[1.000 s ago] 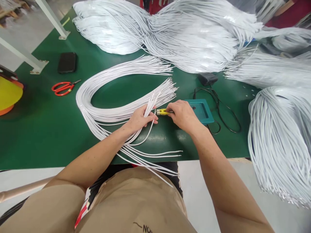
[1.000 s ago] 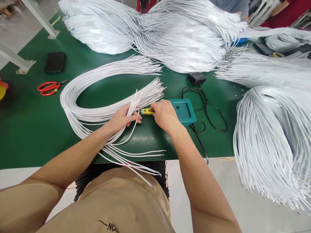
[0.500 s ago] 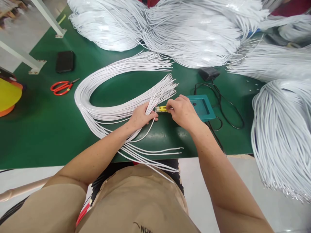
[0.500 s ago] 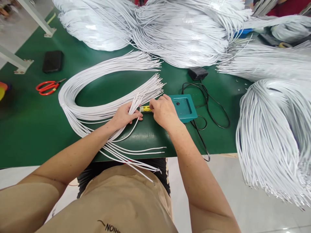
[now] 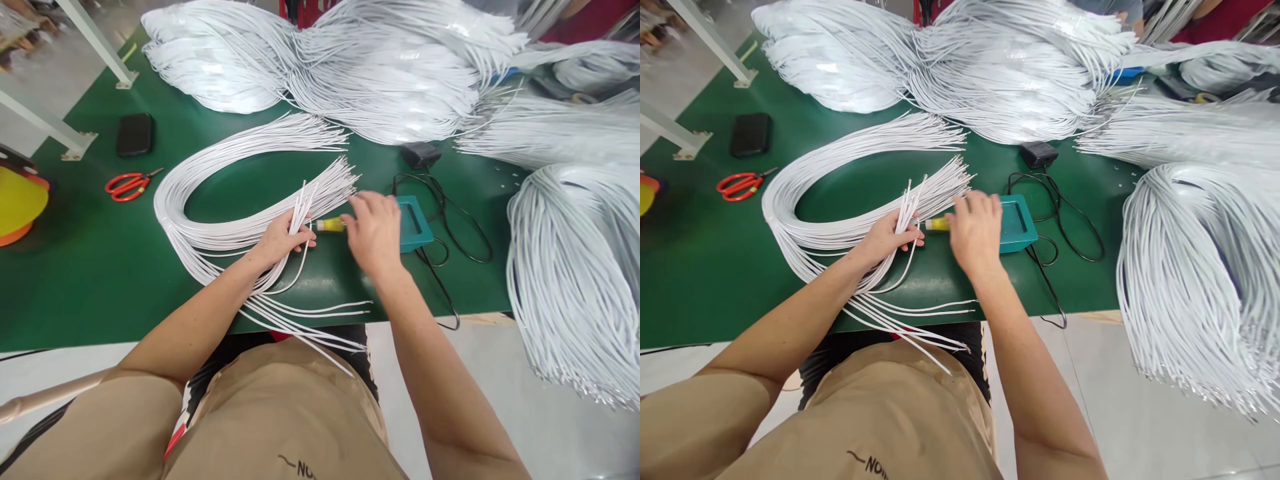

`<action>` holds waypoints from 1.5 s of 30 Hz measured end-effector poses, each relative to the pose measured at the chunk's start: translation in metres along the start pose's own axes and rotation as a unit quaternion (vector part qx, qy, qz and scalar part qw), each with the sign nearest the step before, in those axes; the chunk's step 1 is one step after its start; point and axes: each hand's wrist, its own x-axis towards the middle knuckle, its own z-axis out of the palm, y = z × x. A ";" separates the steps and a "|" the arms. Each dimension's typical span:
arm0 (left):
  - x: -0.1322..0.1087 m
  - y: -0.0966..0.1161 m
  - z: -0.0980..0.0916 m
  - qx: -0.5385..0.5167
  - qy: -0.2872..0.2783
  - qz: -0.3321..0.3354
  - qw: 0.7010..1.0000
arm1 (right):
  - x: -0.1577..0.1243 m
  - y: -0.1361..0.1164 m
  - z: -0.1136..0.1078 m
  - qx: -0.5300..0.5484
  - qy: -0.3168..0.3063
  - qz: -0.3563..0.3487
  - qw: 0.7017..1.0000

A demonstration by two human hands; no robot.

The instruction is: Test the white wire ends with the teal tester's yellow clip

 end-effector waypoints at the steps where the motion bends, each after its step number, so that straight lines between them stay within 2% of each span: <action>1: -0.001 -0.001 -0.002 -0.014 0.001 0.010 1.000 | -0.005 -0.012 -0.003 0.038 -0.010 -0.057 0.998; 4: -0.004 -0.002 -0.006 -0.062 -0.009 0.022 0.998 | -0.022 -0.053 -0.007 0.099 -0.069 -0.257 0.959; 6: -0.006 -0.002 -0.008 -0.082 -0.023 0.001 0.996 | -0.034 -0.075 -0.006 0.075 -0.114 -0.288 0.948; 9: -0.008 0.000 -0.008 -0.092 -0.023 -0.031 0.995 | -0.051 -0.096 -0.008 0.080 -0.195 -0.237 0.948; 11: -0.009 0.001 -0.008 -0.094 -0.013 -0.041 0.995 | -0.057 -0.101 -0.014 0.099 -0.232 -0.206 0.946; 15: -0.012 0.004 -0.007 -0.092 -0.006 -0.013 0.996 | -0.046 -0.089 -0.029 0.190 -0.275 -0.128 0.934; 17: -0.014 0.006 -0.006 -0.094 -0.005 0.007 0.996 | -0.027 -0.072 -0.031 0.230 -0.242 -0.048 0.941; 18: -0.015 0.007 -0.005 -0.094 -0.010 0.012 0.995 | -0.017 -0.063 -0.030 0.288 -0.183 0.055 0.938; 20: -0.017 0.009 -0.004 -0.089 -0.026 0.013 0.996 | 0.004 -0.046 -0.024 0.387 -0.089 0.200 0.896; 22: -0.019 0.010 -0.002 -0.084 -0.043 0.013 0.995 | 0.019 -0.034 -0.017 0.465 -0.070 0.261 0.843; 25: -0.020 0.010 0.000 -0.098 -0.066 0.001 0.993 | 0.029 -0.029 -0.009 0.558 -0.091 0.268 0.780; 27: -0.020 0.011 0.001 -0.116 -0.073 -0.010 0.991 | 0.029 -0.031 -0.007 0.598 -0.088 0.267 0.750; 32: -0.019 0.014 0.003 -0.170 0.006 -0.004 0.986 | 0.022 -0.038 -0.011 0.664 -0.071 0.293 0.684; 34: -0.019 0.016 0.004 -0.161 0.012 0.027 0.987 | 0.019 -0.040 -0.011 0.688 -0.085 0.289 0.660; 36: -0.021 0.017 0.004 -0.141 0.016 0.057 0.988 | 0.018 -0.043 -0.010 0.693 -0.097 0.289 0.653; 37: -0.021 0.017 0.005 -0.132 0.021 0.065 0.989 | 0.018 -0.044 -0.009 0.692 -0.090 0.293 0.653; 39: -0.023 0.018 0.005 -0.123 0.029 0.068 0.990 | 0.020 -0.044 -0.007 0.699 -0.036 0.309 0.643; 42: -0.023 0.017 0.005 -0.117 0.038 0.059 0.991 | 0.022 -0.042 -0.006 0.732 0.069 0.330 0.592; 43: -0.022 0.017 0.004 -0.118 0.042 0.056 0.991 | 0.023 -0.041 -0.006 0.737 0.083 0.334 0.582; 45: -0.022 0.016 0.003 -0.120 0.046 0.054 0.990 | 0.022 -0.040 -0.007 0.728 0.069 0.342 0.590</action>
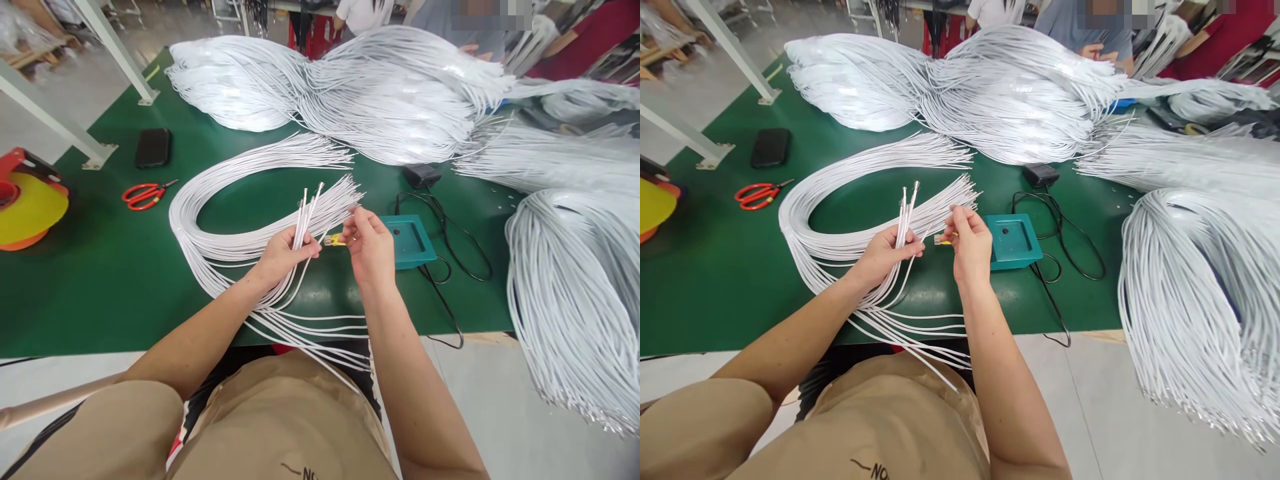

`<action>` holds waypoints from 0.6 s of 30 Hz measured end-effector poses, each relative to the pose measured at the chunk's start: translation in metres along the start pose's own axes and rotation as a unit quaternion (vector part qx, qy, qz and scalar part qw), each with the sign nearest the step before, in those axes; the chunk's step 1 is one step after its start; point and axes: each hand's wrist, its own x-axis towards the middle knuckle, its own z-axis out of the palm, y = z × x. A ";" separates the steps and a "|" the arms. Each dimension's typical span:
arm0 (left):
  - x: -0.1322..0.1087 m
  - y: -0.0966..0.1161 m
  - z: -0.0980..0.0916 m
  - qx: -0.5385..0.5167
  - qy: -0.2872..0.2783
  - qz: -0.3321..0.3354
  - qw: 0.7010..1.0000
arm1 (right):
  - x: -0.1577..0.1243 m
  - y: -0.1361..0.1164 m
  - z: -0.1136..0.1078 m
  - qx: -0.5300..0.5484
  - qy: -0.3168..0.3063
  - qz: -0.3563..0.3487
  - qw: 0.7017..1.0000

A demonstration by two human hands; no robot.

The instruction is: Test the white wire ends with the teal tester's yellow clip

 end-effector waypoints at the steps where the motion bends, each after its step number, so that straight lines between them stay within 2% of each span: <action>1: 0.000 0.000 -0.001 -0.001 0.000 0.000 1.000 | -0.001 0.000 0.000 -0.026 -0.012 0.012 1.000; 5: 0.000 -0.001 -0.001 -0.003 -0.010 -0.004 1.000 | -0.006 0.005 0.000 -0.128 -0.075 0.039 0.988; 10: -0.001 0.000 0.001 -0.022 -0.016 -0.004 1.000 | -0.011 0.012 0.002 -0.131 -0.082 0.014 0.988; 13: -0.001 0.001 0.003 -0.021 0.001 0.005 1.000 | -0.012 0.016 0.003 -0.094 -0.094 0.038 0.990; 18: 0.000 0.003 0.004 -0.026 0.007 0.031 0.999 | -0.016 0.021 0.005 0.039 -0.129 0.154 0.979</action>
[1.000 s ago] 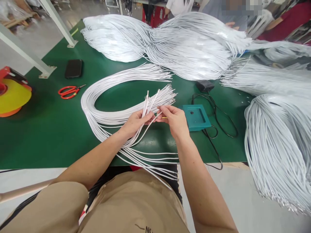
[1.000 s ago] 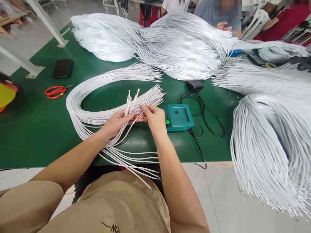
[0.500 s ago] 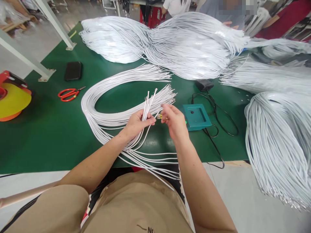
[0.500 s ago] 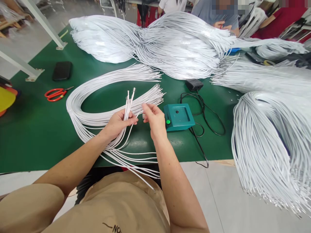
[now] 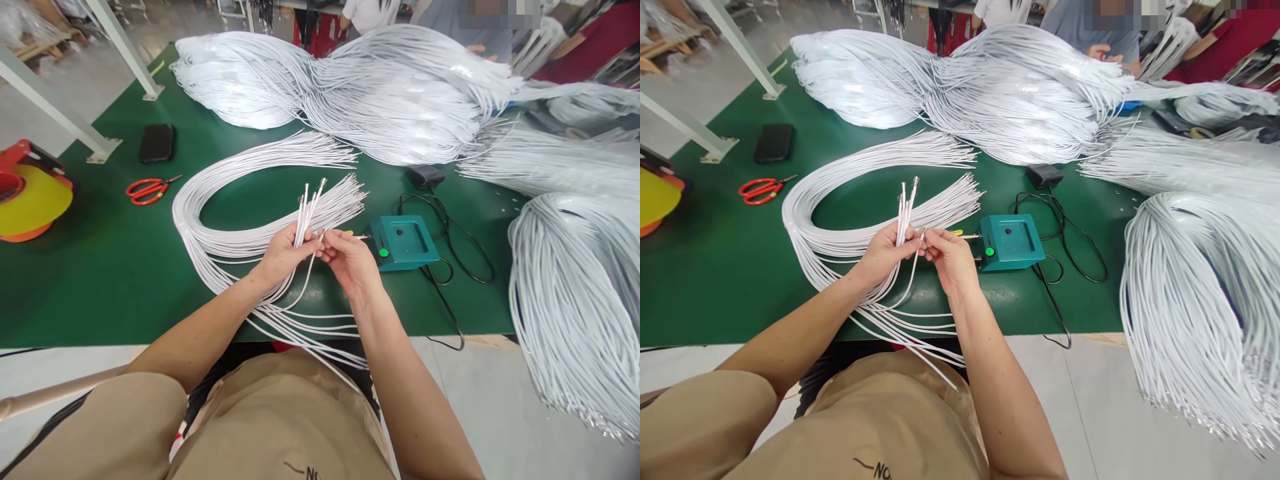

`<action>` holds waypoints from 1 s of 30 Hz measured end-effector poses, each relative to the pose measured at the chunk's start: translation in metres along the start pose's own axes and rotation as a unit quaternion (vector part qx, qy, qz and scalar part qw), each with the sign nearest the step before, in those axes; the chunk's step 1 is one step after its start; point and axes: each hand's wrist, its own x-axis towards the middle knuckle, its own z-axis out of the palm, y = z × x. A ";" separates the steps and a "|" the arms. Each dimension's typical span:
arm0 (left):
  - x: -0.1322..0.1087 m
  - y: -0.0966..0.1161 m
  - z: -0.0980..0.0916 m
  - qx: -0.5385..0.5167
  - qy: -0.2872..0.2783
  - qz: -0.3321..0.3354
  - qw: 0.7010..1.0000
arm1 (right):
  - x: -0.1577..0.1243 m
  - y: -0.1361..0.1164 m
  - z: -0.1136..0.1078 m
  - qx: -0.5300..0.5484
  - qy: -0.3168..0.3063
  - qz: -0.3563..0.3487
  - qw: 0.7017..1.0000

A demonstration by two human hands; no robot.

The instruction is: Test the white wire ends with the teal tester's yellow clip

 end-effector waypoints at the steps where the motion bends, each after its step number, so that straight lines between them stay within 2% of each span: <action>1: 0.000 0.000 0.000 0.000 -0.002 0.005 1.000 | 0.000 0.000 0.001 0.015 -0.002 0.010 1.000; 4: 0.000 -0.002 -0.001 0.011 -0.019 0.009 1.000 | 0.001 -0.002 0.002 0.015 0.013 0.016 1.000; 7: -0.001 -0.002 0.000 0.020 -0.045 0.004 0.999 | 0.003 -0.008 0.004 -0.038 0.023 0.001 0.999; 11: -0.002 -0.001 0.000 0.032 -0.055 0.005 0.998 | 0.006 -0.014 0.004 -0.101 -0.011 -0.006 0.995; 17: -0.003 -0.002 0.001 0.028 -0.031 0.022 0.999 | 0.001 -0.010 -0.004 -0.019 -0.042 0.031 0.998; 25: -0.004 -0.001 0.001 0.035 -0.028 0.033 0.998 | -0.008 -0.006 -0.008 -0.026 0.022 -0.002 0.999; 30: -0.004 -0.003 -0.001 0.062 -0.051 0.035 0.996 | -0.009 -0.004 -0.007 -0.160 0.073 -0.095 0.980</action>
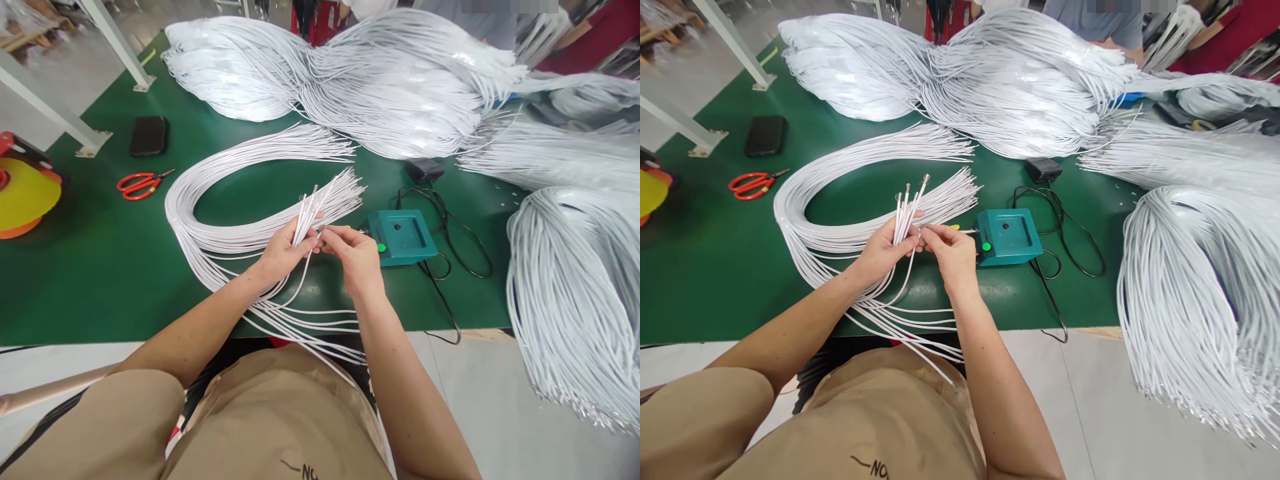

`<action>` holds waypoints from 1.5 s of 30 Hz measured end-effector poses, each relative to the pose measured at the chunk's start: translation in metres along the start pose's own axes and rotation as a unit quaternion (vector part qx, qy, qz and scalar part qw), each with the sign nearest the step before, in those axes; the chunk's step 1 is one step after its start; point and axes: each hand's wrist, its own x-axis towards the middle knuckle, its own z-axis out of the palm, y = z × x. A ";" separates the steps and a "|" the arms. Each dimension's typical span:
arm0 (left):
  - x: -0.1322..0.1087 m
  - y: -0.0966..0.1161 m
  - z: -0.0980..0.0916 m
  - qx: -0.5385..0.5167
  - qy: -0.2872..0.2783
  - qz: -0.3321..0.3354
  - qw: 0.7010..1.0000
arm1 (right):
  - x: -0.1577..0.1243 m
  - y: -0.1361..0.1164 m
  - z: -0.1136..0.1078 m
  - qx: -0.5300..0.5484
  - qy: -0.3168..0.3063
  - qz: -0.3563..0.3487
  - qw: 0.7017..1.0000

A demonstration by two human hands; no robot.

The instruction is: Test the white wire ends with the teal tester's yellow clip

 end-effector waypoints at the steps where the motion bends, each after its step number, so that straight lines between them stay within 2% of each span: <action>1: 0.000 0.000 0.000 -0.002 -0.008 -0.006 1.000 | 0.000 0.001 0.000 -0.039 0.008 -0.023 0.999; 3: 0.001 -0.002 -0.001 -0.019 -0.026 -0.026 0.999 | -0.001 0.003 0.001 -0.137 0.027 -0.077 0.987; 5: 0.002 -0.004 -0.002 -0.056 -0.039 -0.058 0.996 | -0.002 0.008 0.002 -0.271 0.046 -0.158 0.948; 7: 0.004 -0.006 -0.003 -0.104 -0.043 -0.102 0.988 | -0.003 0.012 0.001 -0.420 0.055 -0.250 0.871; 10: 0.007 -0.008 -0.003 -0.143 -0.033 -0.154 0.977 | 0.000 0.012 -0.007 -0.585 0.011 -0.338 0.737; 11: 0.009 -0.009 -0.003 -0.137 -0.026 -0.160 0.977 | 0.003 0.011 -0.012 -0.613 -0.007 -0.349 0.708; 13: 0.011 -0.010 -0.001 -0.101 -0.013 -0.151 0.983 | 0.012 0.005 -0.024 -0.640 -0.022 -0.356 0.681; 16: 0.016 -0.014 0.001 -0.017 -0.006 -0.119 0.993 | 0.030 -0.006 -0.043 -0.670 -0.018 -0.339 0.660; 20: 0.020 -0.018 0.003 0.073 0.004 -0.103 0.992 | 0.046 -0.014 -0.056 -0.723 -0.097 -0.273 0.627; 24: 0.023 -0.020 0.004 0.107 0.019 -0.098 0.989 | 0.046 -0.017 -0.054 -0.728 -0.117 -0.269 0.620; 31: 0.026 -0.024 0.002 0.176 0.022 -0.073 0.981 | 0.046 -0.019 -0.053 -0.758 -0.166 -0.253 0.578; 36: 0.027 -0.028 0.002 0.231 0.030 -0.059 0.971 | 0.049 -0.021 -0.051 -0.768 -0.172 -0.244 0.566; 39: 0.027 -0.029 0.003 0.213 0.023 -0.075 0.974 | 0.048 -0.022 -0.051 -0.768 -0.180 -0.240 0.565; 41: 0.027 -0.030 0.004 0.187 0.022 -0.082 0.979 | 0.046 -0.020 -0.053 -0.756 -0.162 -0.253 0.582; 42: 0.028 -0.030 0.004 0.173 0.022 -0.086 0.981 | 0.044 -0.018 -0.055 -0.748 -0.130 -0.265 0.594; 45: 0.029 -0.032 0.002 0.133 0.017 -0.101 0.986 | 0.040 -0.009 -0.064 -0.735 0.030 -0.277 0.619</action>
